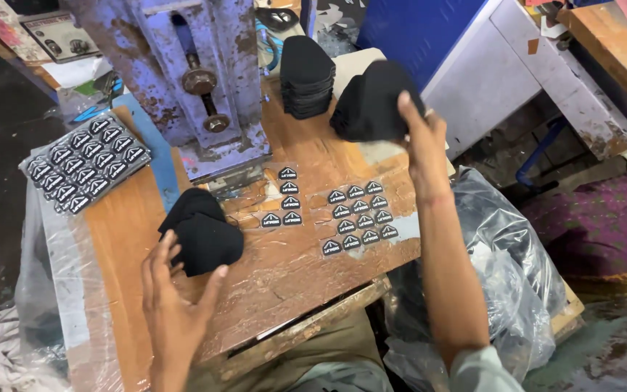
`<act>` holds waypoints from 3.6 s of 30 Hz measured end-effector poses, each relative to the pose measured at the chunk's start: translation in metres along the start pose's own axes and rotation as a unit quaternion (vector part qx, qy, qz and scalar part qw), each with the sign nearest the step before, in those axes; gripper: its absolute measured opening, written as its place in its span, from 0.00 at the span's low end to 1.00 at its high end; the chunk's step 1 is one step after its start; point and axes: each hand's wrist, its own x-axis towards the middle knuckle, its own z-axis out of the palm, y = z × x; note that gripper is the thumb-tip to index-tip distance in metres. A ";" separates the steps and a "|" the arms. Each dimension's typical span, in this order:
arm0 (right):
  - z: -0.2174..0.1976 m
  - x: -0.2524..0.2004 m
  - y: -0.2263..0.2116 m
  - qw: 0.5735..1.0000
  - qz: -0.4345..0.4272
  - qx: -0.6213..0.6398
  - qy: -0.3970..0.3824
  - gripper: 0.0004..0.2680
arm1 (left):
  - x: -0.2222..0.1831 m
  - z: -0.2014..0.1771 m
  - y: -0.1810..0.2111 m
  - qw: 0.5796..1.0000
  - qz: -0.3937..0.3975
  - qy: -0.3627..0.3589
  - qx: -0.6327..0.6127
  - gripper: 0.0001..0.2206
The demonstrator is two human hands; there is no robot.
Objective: The person sorts and organizes black fabric patches on a workbench in a production facility.
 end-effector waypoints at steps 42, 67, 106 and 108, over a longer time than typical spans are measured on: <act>0.059 -0.248 0.045 0.861 -0.265 -0.256 -0.349 0.13 | -0.083 -0.023 -0.081 0.905 -0.156 -0.034 -0.395 0.27; 0.088 -0.215 0.058 0.851 -0.235 -0.306 -0.357 0.11 | -0.108 -0.033 -0.088 0.541 -0.170 -0.146 -0.810 0.44; 0.156 -0.228 0.075 0.764 -0.310 -0.500 -0.265 0.21 | -0.150 0.003 -0.109 0.552 -0.271 -0.128 -0.778 0.32; 0.170 -0.223 0.082 0.792 -0.343 -0.454 -0.222 0.33 | -0.133 -0.016 -0.079 0.589 -0.190 -0.115 -0.777 0.36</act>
